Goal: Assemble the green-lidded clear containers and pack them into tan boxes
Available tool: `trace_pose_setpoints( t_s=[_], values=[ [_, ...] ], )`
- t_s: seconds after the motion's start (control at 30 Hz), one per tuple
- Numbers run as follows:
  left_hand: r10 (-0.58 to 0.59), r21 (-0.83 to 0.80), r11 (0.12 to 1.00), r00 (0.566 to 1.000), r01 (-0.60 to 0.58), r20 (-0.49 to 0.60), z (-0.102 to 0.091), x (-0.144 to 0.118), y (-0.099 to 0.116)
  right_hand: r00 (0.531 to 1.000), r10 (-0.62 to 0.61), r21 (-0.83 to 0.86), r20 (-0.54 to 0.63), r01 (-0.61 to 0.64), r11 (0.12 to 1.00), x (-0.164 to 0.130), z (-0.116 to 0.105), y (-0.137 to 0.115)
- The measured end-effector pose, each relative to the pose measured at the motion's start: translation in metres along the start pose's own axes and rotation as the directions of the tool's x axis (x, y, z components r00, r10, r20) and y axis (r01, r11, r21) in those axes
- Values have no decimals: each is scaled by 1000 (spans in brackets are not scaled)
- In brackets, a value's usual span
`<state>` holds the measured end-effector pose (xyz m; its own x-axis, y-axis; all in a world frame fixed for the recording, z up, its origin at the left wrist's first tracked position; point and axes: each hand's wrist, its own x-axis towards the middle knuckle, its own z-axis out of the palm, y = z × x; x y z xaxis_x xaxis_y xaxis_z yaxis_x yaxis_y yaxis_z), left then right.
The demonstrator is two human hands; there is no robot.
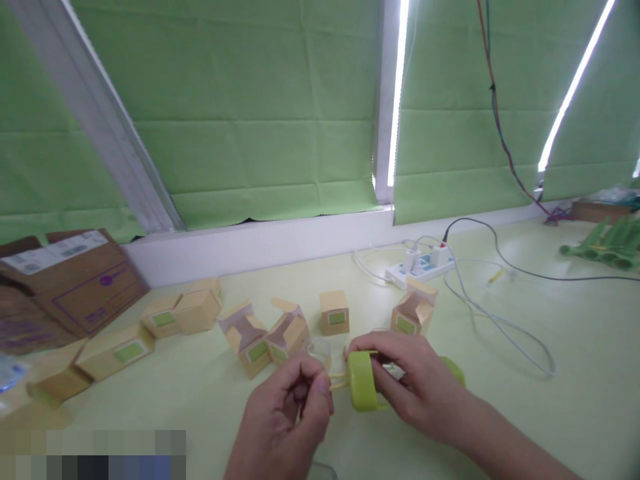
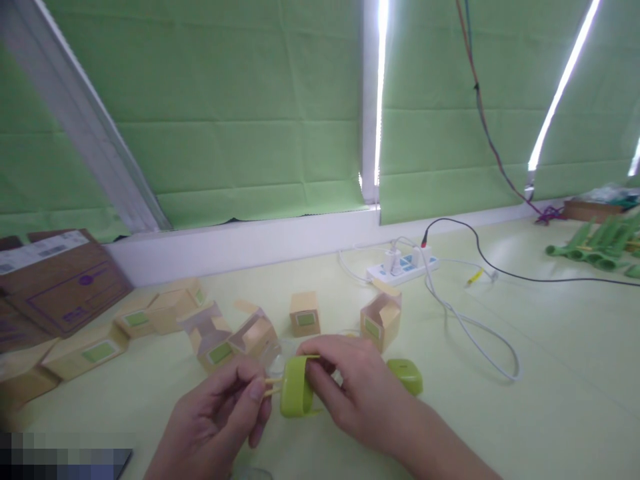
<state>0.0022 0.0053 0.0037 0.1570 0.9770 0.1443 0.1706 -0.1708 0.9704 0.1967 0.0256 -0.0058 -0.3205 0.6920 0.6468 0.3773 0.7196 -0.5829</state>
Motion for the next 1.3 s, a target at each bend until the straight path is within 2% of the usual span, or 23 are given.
trace_pose_setpoints(
  t_s=[0.13, 0.23, 0.3, 0.37, 0.47, 0.57, 0.67, 0.73, 0.83, 0.93, 1.03, 1.17, 1.3],
  values=[
    [-15, 39, 999, 999, 14, 39, -3, 3, 3, 999, 40, -23, 5, -40, 999, 0, 1, 1],
    [-6, 16, 1000, 1000, 6, 11, -1, 4, 4, 999, 49, -29, 20, -49, 998, 0, 1, 0],
    [11, -54, 998, 1000, -12, -17, 4, 3, 4, 1000, 25, -39, 15, -25, 999, 0, 1, -1],
    [29, -157, 987, 999, -25, 24, 11, 1, 3, 1000, -2, -64, 2, 3, 998, 0, 1, -2],
    [-2, -297, 955, 997, 23, 71, 18, -1, 3, 1000, -3, -73, -19, 2, 997, 1, 0, 0],
    [-62, -343, 938, 997, 45, -38, 15, 3, 2, 996, 62, -56, -64, -66, 996, 2, -6, 8],
    [-125, -411, 910, 979, 48, -163, 4, 11, -1, 989, 86, -153, -123, -104, 983, 4, -15, 16],
    [-170, -486, 872, 965, 54, -199, -1, 16, -3, 993, 79, -286, -90, -101, 953, 4, -16, 19],
    [-183, -529, 847, 962, 51, -201, -1, 19, -6, 994, 99, -469, 41, -69, 880, 3, -10, 17],
    [-165, -501, 864, 967, 47, -194, 4, 17, -5, 982, 144, -578, 126, -45, 815, 2, 0, 14],
    [-158, -488, 871, 972, 54, -175, 7, 14, -4, 969, 195, -639, 154, -53, 767, 3, 5, 15],
    [-164, -519, 851, 980, 83, -112, 5, 13, -2, 967, 210, -605, 142, -82, 792, 3, 1, 20],
    [-163, -527, 845, 981, 86, -101, 4, 12, 0, 984, 176, -397, -20, -169, 902, 2, -8, 21]
  ],
)
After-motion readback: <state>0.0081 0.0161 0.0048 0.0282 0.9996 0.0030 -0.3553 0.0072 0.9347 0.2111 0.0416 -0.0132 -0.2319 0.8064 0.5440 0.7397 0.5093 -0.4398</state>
